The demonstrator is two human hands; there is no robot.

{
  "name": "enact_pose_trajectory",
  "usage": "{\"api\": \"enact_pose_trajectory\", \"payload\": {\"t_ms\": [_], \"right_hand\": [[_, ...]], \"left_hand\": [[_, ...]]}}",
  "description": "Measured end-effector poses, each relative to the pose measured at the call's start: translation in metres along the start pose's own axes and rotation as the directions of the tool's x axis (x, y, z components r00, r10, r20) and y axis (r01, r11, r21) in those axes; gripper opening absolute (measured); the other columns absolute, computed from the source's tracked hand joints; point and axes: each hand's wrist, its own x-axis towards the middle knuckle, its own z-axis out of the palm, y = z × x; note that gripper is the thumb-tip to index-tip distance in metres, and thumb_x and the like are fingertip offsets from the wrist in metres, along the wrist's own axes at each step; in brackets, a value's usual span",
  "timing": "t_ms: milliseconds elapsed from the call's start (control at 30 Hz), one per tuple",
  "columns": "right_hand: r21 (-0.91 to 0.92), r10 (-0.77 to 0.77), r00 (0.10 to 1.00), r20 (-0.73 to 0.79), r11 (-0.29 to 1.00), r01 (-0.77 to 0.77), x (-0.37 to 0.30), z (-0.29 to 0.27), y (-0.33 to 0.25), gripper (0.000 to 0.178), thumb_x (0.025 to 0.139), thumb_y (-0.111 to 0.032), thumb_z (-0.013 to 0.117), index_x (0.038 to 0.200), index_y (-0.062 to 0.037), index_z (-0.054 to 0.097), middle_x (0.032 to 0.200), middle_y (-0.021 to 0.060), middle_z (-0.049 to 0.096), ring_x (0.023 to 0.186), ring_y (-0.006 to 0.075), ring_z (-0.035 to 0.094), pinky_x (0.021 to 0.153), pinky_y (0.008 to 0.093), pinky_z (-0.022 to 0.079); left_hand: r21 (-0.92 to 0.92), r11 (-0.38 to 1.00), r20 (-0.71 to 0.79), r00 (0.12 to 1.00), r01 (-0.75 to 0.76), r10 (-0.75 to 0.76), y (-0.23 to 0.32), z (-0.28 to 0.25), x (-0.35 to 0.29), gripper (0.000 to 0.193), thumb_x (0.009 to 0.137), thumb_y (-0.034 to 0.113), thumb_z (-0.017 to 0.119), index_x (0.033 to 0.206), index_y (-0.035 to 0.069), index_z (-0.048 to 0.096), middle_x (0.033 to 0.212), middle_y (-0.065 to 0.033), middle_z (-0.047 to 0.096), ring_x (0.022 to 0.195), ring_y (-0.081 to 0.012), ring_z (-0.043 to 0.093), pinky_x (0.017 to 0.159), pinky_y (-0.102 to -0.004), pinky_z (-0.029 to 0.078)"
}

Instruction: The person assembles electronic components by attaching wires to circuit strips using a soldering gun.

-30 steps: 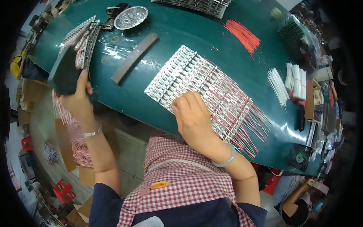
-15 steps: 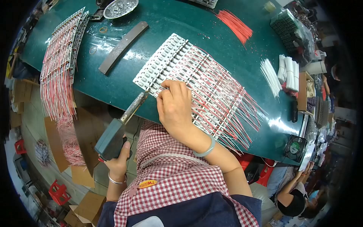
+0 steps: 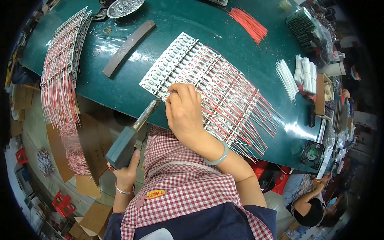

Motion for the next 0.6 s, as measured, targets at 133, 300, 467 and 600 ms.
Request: {"api": "enact_pose_trajectory", "payload": {"t_ms": [133, 300, 467, 600], "right_hand": [[-0.005, 0.001, 1.0, 0.013, 1.0, -0.001, 0.0, 0.0, -0.001, 0.016, 0.076, 0.005, 0.069, 0.088, 0.0006, 0.06, 0.11, 0.0114, 0.06, 0.103, 0.0296, 0.054, 0.085, 0.0412, 0.041], [-0.014, 0.003, 1.0, 0.016, 1.0, -0.003, -0.001, -0.001, -0.002, 0.016, 0.076, 0.005, 0.069, 0.088, 0.0009, 0.06, 0.109, 0.0113, 0.06, 0.103, 0.0294, 0.054, 0.085, 0.041, 0.041], [-0.01, 0.013, 1.0, 0.008, 1.0, -0.013, 0.0, -0.001, -0.003, 0.015, 0.076, 0.005, 0.069, 0.088, 0.001, 0.06, 0.108, 0.0113, 0.06, 0.102, 0.0293, 0.054, 0.084, 0.0412, 0.041], [-0.021, 0.009, 1.0, 0.017, 1.0, -0.009, 0.002, -0.003, 0.0, 0.016, 0.076, 0.004, 0.069, 0.089, 0.0008, 0.06, 0.108, 0.0116, 0.059, 0.102, 0.0301, 0.054, 0.085, 0.0412, 0.042]], "left_hand": [[0.007, 1.0, -0.001, 1.0, -0.012, 0.012, -0.001, 0.001, -0.001, 0.019, 0.077, -0.002, 0.074, 0.094, -0.007, 0.069, 0.085, -0.0122, 0.069, 0.069, -0.02, 0.067, 0.063, -0.0289, 0.053], [0.064, 0.998, 0.044, 0.999, -0.002, -0.001, 0.004, -0.004, 0.001, 0.019, 0.078, 0.0, 0.075, 0.094, -0.007, 0.069, 0.086, -0.0129, 0.07, 0.07, -0.02, 0.068, 0.063, -0.0288, 0.053], [0.023, 0.992, 0.01, 0.992, 0.124, -0.124, -0.012, -0.01, -0.019, 0.023, 0.081, 0.003, 0.077, 0.101, -0.007, 0.071, 0.093, -0.0143, 0.073, 0.075, -0.0192, 0.071, 0.066, -0.0292, 0.055], [-0.072, 0.997, -0.02, 0.999, 0.031, -0.032, -0.01, -0.007, -0.015, 0.029, 0.085, -0.006, 0.07, 0.114, -0.005, 0.064, 0.088, -0.0067, 0.064, 0.058, -0.009, 0.053, 0.05, -0.0236, 0.042]]}}
